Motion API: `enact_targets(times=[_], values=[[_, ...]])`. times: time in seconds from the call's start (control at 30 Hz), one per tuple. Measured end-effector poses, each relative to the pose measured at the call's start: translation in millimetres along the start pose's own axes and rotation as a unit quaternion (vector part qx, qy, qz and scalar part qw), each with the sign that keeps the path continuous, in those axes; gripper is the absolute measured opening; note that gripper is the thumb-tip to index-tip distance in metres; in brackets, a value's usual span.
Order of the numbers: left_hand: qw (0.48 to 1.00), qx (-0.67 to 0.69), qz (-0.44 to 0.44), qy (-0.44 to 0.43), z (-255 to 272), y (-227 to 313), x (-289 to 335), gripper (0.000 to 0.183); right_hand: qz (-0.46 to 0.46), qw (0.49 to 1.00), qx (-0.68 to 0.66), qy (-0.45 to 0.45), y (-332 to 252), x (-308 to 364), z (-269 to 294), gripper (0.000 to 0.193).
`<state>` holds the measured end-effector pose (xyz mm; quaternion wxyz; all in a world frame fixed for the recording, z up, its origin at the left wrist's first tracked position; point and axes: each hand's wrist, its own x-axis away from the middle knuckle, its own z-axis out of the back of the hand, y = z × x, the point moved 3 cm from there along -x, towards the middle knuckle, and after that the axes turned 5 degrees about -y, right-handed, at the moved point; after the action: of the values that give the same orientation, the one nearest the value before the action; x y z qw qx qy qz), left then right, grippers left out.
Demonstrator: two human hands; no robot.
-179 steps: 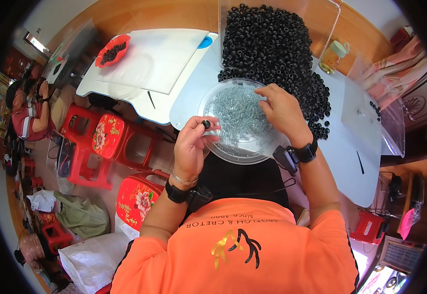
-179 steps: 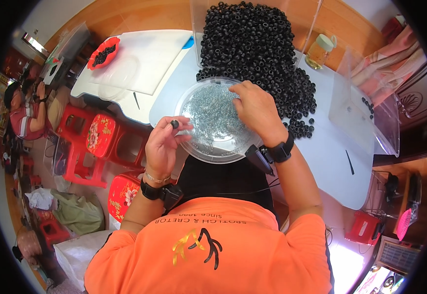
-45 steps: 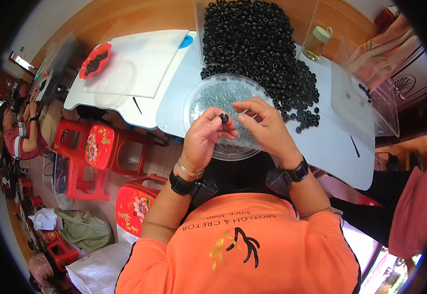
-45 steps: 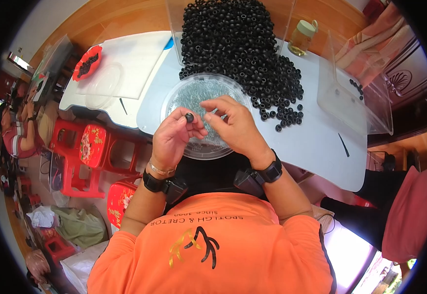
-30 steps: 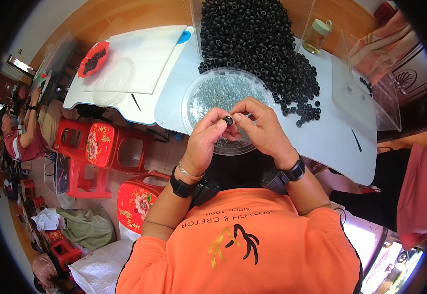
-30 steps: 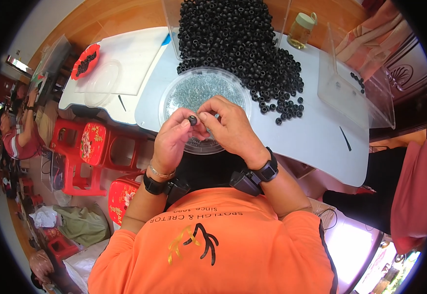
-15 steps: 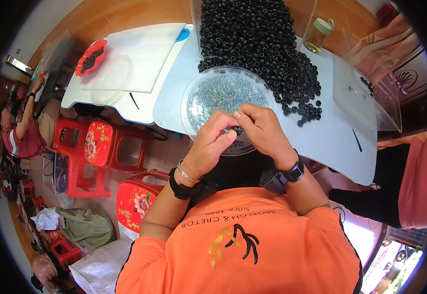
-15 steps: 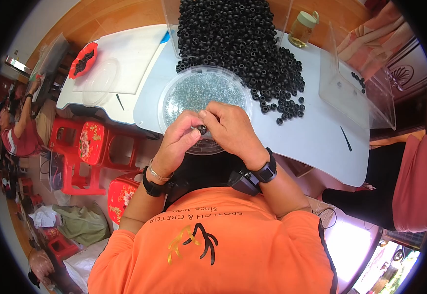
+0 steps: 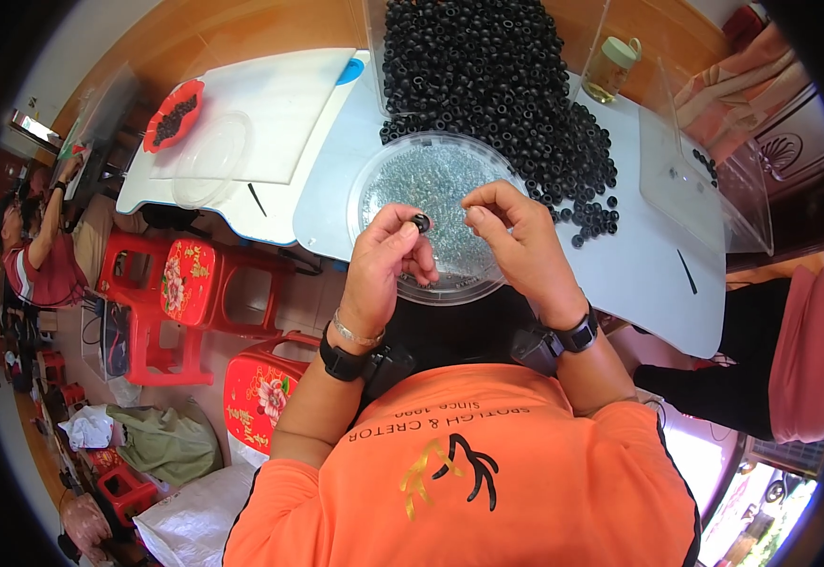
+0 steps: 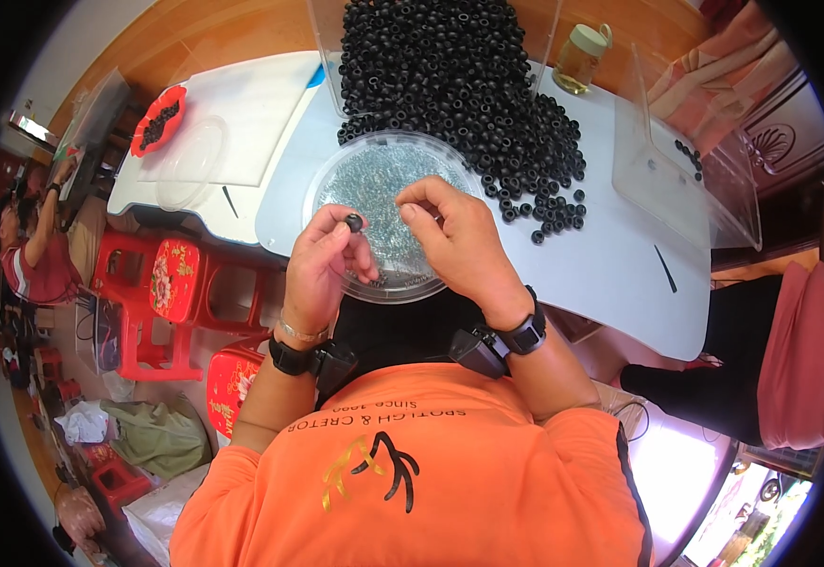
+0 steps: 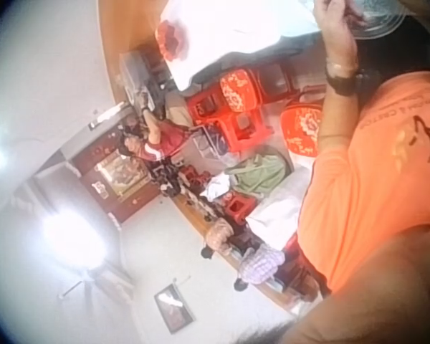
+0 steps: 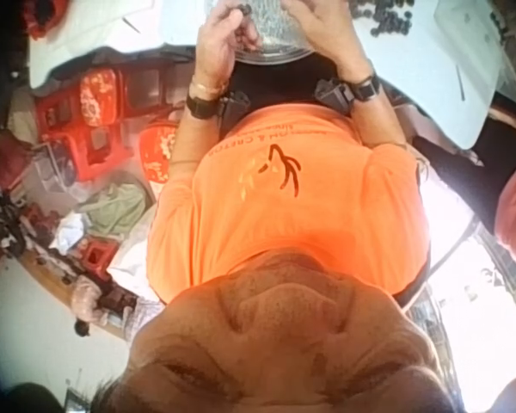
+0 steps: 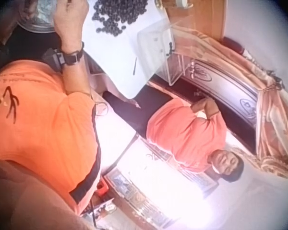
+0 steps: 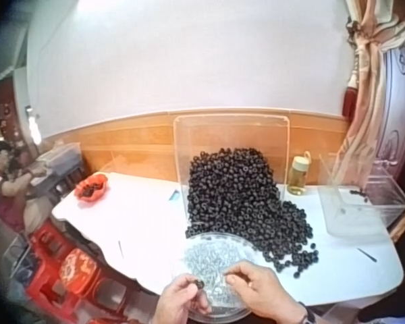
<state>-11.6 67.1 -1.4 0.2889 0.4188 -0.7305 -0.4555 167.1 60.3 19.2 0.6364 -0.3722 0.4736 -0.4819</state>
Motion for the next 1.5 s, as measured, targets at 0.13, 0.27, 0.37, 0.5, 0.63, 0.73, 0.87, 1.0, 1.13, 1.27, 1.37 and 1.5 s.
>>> enact_targets(times=[0.13,0.27,0.37,0.5,0.63,0.73,0.87,1.0,1.13,1.27,1.37,1.5], values=[[1.0,-0.015,-0.018,0.017,5,1,-4,0.021,0.003,0.999,0.027,-0.028,-2,3,-3,0.016],[0.994,-0.104,-0.042,0.017,-7,-1,6,0.023,-0.042,0.997,0.043,-0.048,4,7,-5,0.028],[0.981,-0.178,-0.053,-0.059,-12,-2,13,0.025,-0.053,0.995,0.07,-0.05,3,7,-8,0.034],[0.958,-0.255,-0.079,-0.107,-15,-8,18,0.025,-0.034,0.993,0.061,-0.09,-9,8,-12,0.032],[0.986,-0.14,-0.024,-0.089,-18,-9,21,0.024,-0.044,0.99,0.057,-0.119,-11,10,-11,0.03],[0.989,-0.11,-0.002,-0.101,-20,-8,21,0.028,-0.051,0.99,0.037,-0.13,-14,12,-9,0.026],[0.993,-0.057,0.0,-0.104,-24,-8,23,0.027,-0.036,0.991,0.023,-0.125,-13,15,-8,0.023],[0.995,-0.008,-0.003,-0.097,-25,-9,23,0.028,-0.023,0.994,0.004,-0.11,-16,18,-7,0.018],[0.993,0.098,0.018,-0.07,-19,-13,18,0.025,-0.028,0.999,-0.037,-0.029,-10,14,6,0.014],[0.997,0.066,0.0,-0.043,-19,-8,8,0.022,0.009,0.998,-0.068,-0.006,-21,3,16,0.016],[0.997,0.071,0.008,-0.042,-20,-16,11,0.022,0.028,0.999,-0.024,-0.022,-26,12,8,0.014],[0.997,0.057,0.017,-0.048,-19,-18,10,0.023,0.056,0.998,-0.003,-0.04,-22,12,-1,0.013]])
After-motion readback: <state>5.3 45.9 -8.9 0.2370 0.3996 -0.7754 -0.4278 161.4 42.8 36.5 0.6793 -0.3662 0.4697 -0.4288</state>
